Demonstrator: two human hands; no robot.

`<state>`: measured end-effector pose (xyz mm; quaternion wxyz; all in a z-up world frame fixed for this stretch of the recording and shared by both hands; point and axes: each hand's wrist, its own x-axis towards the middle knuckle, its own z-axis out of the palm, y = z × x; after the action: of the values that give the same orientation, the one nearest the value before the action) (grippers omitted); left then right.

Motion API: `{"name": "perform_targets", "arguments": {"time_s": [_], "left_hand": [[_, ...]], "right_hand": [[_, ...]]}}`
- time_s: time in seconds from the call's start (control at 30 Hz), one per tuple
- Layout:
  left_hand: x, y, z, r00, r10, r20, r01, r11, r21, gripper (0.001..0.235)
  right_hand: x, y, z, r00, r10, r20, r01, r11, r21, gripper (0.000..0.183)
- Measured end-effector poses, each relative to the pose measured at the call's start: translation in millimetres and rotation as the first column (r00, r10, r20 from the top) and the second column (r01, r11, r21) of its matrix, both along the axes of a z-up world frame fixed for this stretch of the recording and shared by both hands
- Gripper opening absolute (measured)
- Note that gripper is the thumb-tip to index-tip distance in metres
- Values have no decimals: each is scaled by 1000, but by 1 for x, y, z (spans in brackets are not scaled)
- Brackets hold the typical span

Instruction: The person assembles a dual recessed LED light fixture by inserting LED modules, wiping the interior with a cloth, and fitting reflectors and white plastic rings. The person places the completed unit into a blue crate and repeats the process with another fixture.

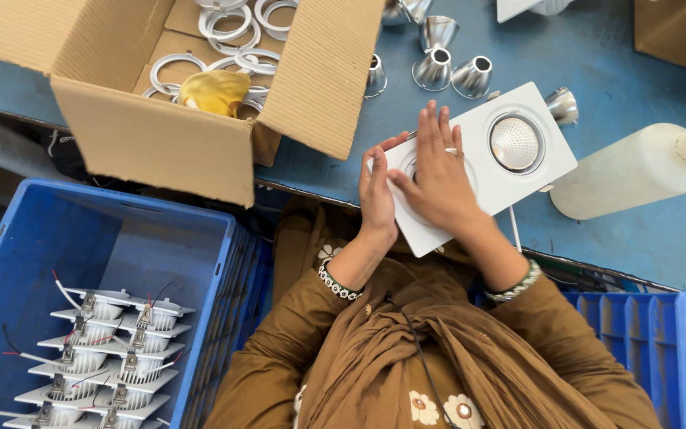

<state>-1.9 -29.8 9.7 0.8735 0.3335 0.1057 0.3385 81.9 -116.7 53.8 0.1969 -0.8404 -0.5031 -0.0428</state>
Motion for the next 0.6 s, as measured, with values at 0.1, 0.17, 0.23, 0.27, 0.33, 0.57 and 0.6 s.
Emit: {"name": "perform_targets", "arguments": {"time_s": [0.1, 0.17, 0.23, 0.27, 0.33, 0.57, 0.6], "left_hand": [[-1, 2, 1, 999, -33, 42, 35, 999, -33, 48], [-2, 1, 1, 999, -32, 32, 33, 998, -52, 47], [-1, -2, 2, 999, -24, 21, 25, 999, -46, 47], [0, -3, 1, 1000, -15, 14, 15, 999, -32, 47], [5, -3, 2, 1000, -8, 20, 9, 1000, -22, 47], [6, 3, -9, 997, -20, 80, 25, 998, -61, 48], [8, 2, -10, 996, -25, 89, 31, 997, -66, 48]], "right_hand": [[-1, -20, 46, 989, 60, -133, -43, 990, 131, 100], [-11, -35, 64, 999, -34, 28, 28, 983, 183, 99], [-20, -37, 56, 990, -91, 103, 76, 987, 142, 101], [-26, -27, 41, 990, -96, 99, 89, 994, 70, 102], [-20, -19, 13, 989, -104, 106, 106, 994, -12, 103], [-14, -13, 30, 1000, -16, 24, 18, 998, -65, 103], [-15, -22, 51, 1000, -7, 16, 7, 1000, 12, 104]]}}
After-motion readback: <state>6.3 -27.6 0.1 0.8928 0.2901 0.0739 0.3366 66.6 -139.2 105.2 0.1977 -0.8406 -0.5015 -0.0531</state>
